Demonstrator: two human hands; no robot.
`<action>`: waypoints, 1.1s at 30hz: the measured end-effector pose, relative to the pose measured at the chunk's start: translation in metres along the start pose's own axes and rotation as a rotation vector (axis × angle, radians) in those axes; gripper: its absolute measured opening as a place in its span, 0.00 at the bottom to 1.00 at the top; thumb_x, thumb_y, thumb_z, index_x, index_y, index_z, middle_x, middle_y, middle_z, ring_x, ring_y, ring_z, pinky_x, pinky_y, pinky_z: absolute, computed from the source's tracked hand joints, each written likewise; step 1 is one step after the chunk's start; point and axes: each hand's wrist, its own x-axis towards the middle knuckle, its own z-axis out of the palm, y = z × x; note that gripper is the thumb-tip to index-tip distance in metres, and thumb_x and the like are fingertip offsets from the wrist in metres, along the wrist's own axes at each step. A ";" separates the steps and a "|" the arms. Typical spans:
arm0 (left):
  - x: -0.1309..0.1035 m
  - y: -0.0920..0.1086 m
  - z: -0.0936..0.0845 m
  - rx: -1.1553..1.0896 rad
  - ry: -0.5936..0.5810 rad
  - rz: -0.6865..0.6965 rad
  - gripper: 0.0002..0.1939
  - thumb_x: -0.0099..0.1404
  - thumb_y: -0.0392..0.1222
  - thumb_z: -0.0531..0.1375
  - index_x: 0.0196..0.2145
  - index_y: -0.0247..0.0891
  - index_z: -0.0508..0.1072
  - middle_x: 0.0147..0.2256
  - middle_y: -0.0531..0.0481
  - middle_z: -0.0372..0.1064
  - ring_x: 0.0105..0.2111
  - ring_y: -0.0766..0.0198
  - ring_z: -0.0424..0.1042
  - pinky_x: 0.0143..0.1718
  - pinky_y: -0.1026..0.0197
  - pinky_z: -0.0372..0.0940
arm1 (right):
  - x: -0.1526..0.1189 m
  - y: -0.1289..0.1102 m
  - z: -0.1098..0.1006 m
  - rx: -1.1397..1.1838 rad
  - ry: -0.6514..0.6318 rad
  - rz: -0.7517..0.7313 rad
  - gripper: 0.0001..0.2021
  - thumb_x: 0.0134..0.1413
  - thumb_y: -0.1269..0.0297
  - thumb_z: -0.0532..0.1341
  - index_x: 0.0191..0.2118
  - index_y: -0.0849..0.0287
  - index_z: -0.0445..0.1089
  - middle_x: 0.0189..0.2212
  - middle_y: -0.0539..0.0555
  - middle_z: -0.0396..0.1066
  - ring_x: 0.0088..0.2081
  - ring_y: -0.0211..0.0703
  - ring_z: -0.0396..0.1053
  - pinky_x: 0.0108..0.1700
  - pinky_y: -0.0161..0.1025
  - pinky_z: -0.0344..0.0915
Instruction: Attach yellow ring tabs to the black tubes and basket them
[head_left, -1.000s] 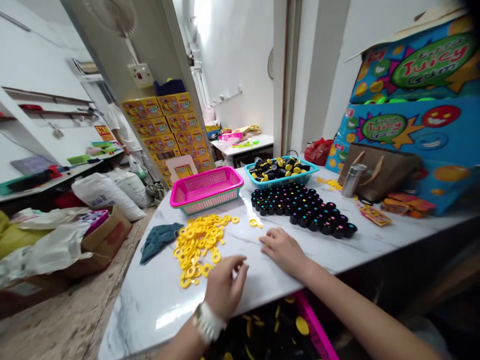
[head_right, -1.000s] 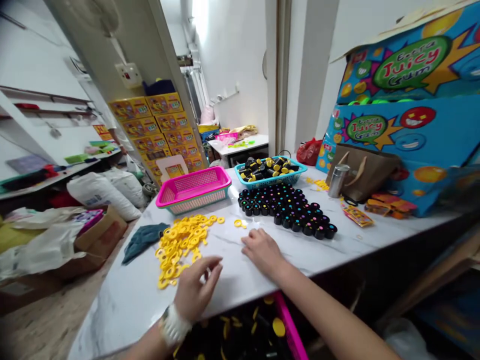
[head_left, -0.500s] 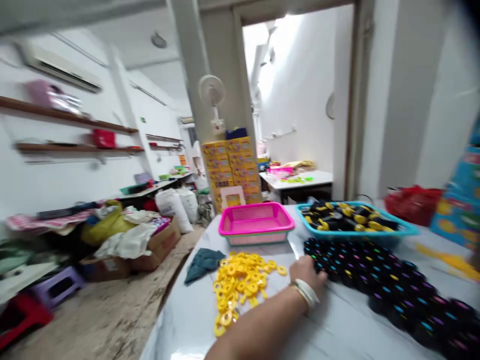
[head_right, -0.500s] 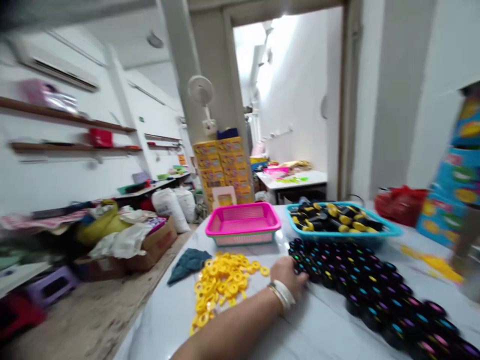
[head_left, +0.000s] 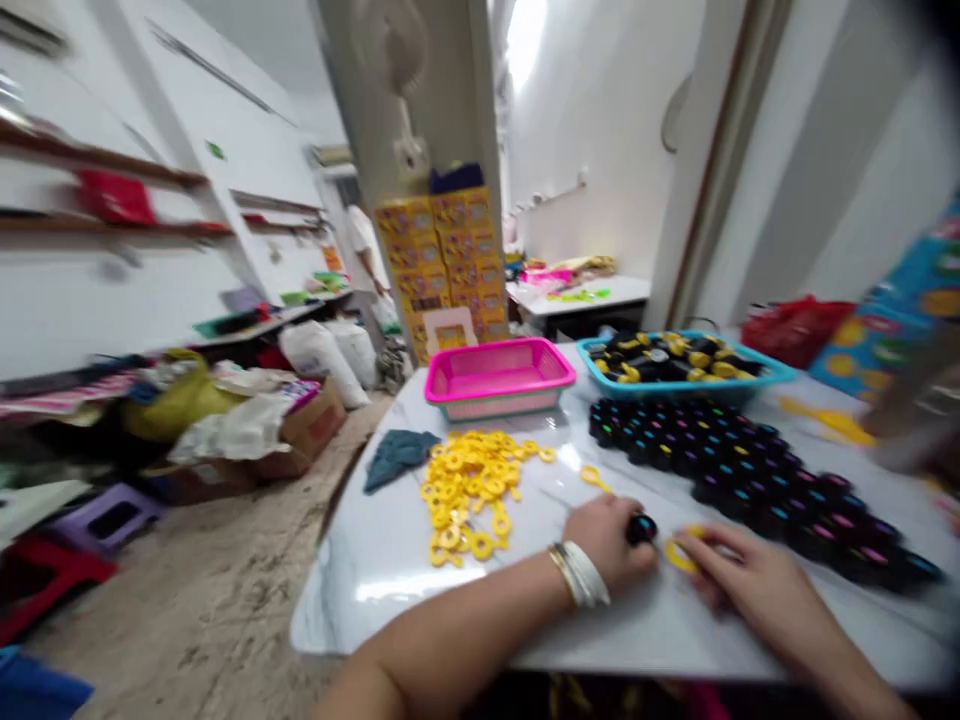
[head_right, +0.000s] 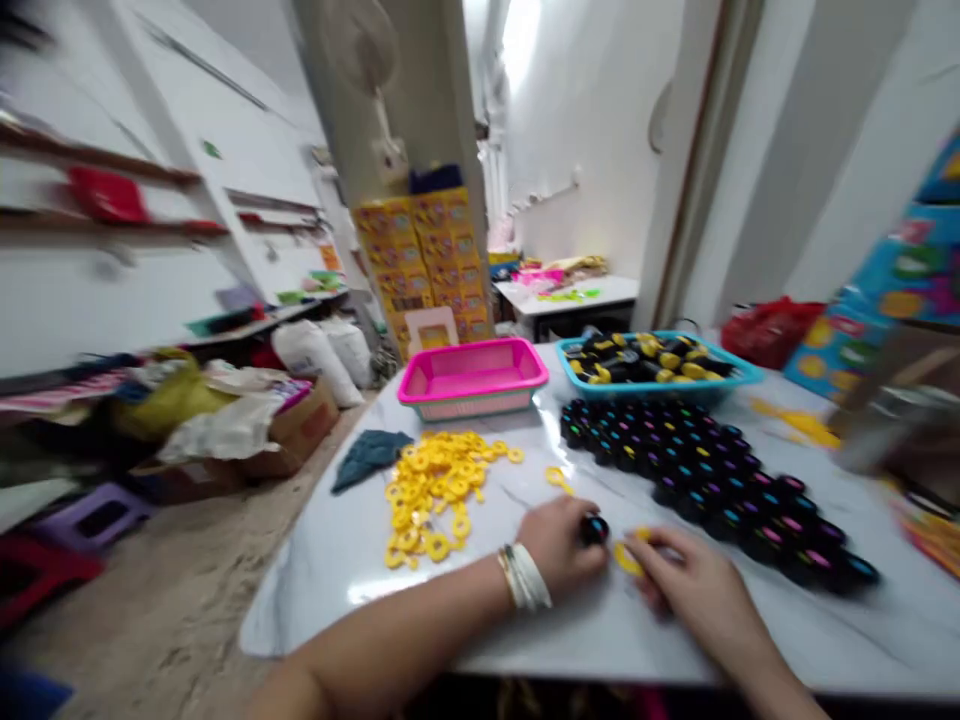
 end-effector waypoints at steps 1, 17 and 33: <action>0.003 0.000 0.000 0.000 -0.013 0.029 0.20 0.57 0.48 0.58 0.47 0.41 0.73 0.41 0.45 0.71 0.41 0.56 0.70 0.43 0.56 0.67 | 0.002 -0.010 -0.001 0.061 -0.049 0.082 0.16 0.45 0.50 0.67 0.29 0.59 0.76 0.14 0.52 0.69 0.16 0.41 0.66 0.16 0.35 0.63; 0.004 -0.001 0.000 -0.020 -0.023 0.063 0.19 0.56 0.51 0.63 0.42 0.38 0.76 0.31 0.49 0.70 0.32 0.62 0.67 0.33 0.62 0.61 | -0.003 -0.032 0.003 0.424 -0.063 0.154 0.16 0.49 0.51 0.66 0.35 0.61 0.71 0.18 0.46 0.65 0.17 0.29 0.59 0.17 0.27 0.56; 0.003 0.003 -0.004 -0.079 -0.115 -0.027 0.16 0.56 0.51 0.62 0.39 0.39 0.78 0.27 0.52 0.74 0.27 0.65 0.70 0.29 0.65 0.60 | 0.009 -0.031 0.013 0.326 -0.098 0.231 0.19 0.39 0.54 0.73 0.33 0.64 0.75 0.13 0.45 0.63 0.12 0.28 0.54 0.13 0.27 0.50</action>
